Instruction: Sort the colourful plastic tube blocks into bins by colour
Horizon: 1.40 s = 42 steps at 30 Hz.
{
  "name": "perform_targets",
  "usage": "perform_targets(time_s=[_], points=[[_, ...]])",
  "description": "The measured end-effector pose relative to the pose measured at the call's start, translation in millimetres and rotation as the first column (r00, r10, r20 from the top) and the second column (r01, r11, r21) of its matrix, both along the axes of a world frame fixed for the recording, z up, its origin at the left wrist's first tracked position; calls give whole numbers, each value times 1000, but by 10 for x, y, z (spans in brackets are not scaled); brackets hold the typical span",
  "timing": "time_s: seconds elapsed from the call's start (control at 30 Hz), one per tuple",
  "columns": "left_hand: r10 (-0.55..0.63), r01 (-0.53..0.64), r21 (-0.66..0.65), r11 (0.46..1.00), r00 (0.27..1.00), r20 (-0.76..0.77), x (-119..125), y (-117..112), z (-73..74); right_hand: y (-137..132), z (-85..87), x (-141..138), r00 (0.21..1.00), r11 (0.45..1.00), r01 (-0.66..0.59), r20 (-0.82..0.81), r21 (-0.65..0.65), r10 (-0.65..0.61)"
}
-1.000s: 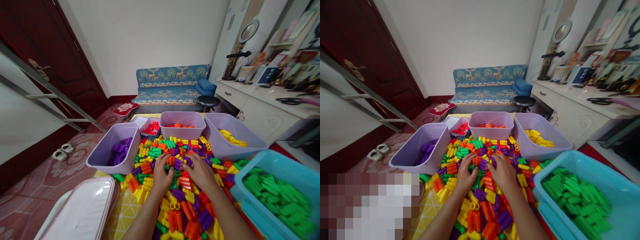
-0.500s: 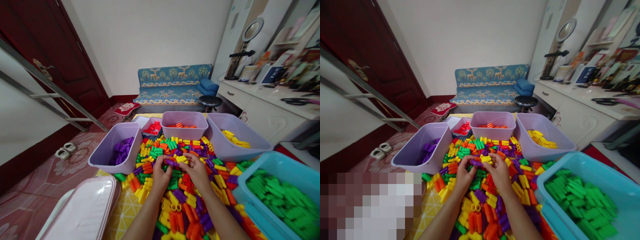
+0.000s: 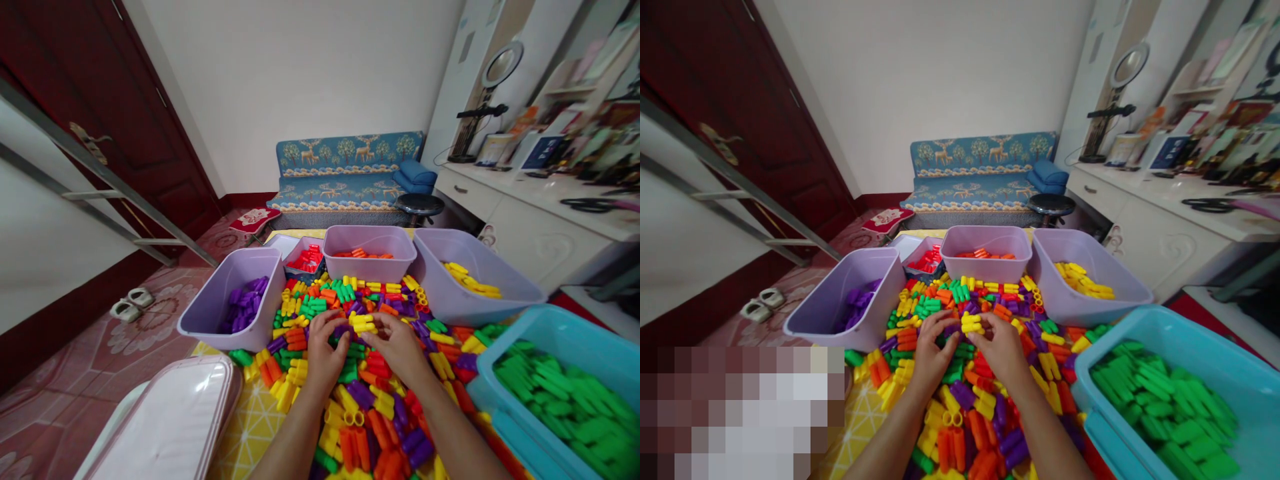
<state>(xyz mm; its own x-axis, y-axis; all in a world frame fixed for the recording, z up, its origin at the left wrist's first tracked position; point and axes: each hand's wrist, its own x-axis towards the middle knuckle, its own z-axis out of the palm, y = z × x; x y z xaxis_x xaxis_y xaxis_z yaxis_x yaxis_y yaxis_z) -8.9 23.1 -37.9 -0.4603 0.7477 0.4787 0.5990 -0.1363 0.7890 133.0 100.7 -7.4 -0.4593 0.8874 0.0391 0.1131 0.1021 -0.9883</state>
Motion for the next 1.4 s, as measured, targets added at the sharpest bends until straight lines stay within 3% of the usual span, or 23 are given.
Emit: perform_targets(time_s=[0.1,0.17,0.23,0.27,0.3,0.37,0.43,0.5,0.57,0.67,0.73,0.83,0.9,1.03,1.17,1.33,1.4], points=[[20,-20,-14,1000,1000,4,4,1,3,113,203,66,952,978,206,-228,-7,-202],[22,-22,-21,1000,1000,15,4,-2,9,188,343,99,775,917,391,-510,-76,-372],[23,-23,-25,999,999,23,5,-5,12,242,421,121,600,891,421,-683,-172,-416],[25,-25,-26,999,999,25,5,-6,12,258,422,127,573,896,396,-707,-202,-413],[29,-28,-26,999,999,28,6,-6,9,267,393,130,598,904,370,-690,-213,-408],[34,-33,-23,999,999,33,6,-4,-2,270,265,124,743,915,366,-540,-168,-396],[37,-36,-9,999,998,49,3,-2,-15,266,95,93,895,939,343,-293,-31,-337],[39,-40,4,999,997,71,-4,0,-25,269,-44,25,971,965,235,-82,119,-226],[46,-47,4,999,994,96,-13,1,-28,282,-112,-83,989,954,116,58,275,-137],[57,-58,2,998,990,125,-22,3,-28,315,-105,-292,966,867,-53,245,496,-81],[62,-64,9,998,989,135,-23,4,-29,337,-77,-419,926,806,-164,371,569,-74],[63,-67,20,998,987,147,-17,6,-36,348,-42,-525,846,759,-274,523,590,-100],[62,-67,25,997,985,160,-14,8,-39,328,-17,-523,818,745,-296,561,598,-125],[36,-42,34,999,987,154,-19,7,-36,224,47,-407,840,740,-285,531,609,-114],[-55,52,35,998,994,90,-23,-5,-32,101,71,-268,866,790,-277,499,546,-42],[-96,94,34,995,994,49,-13,-9,-15,4,67,-126,916,834,-315,376,453,142],[-100,99,25,995,995,32,-10,-7,6,-27,79,-59,947,851,-260,294,457,132]])
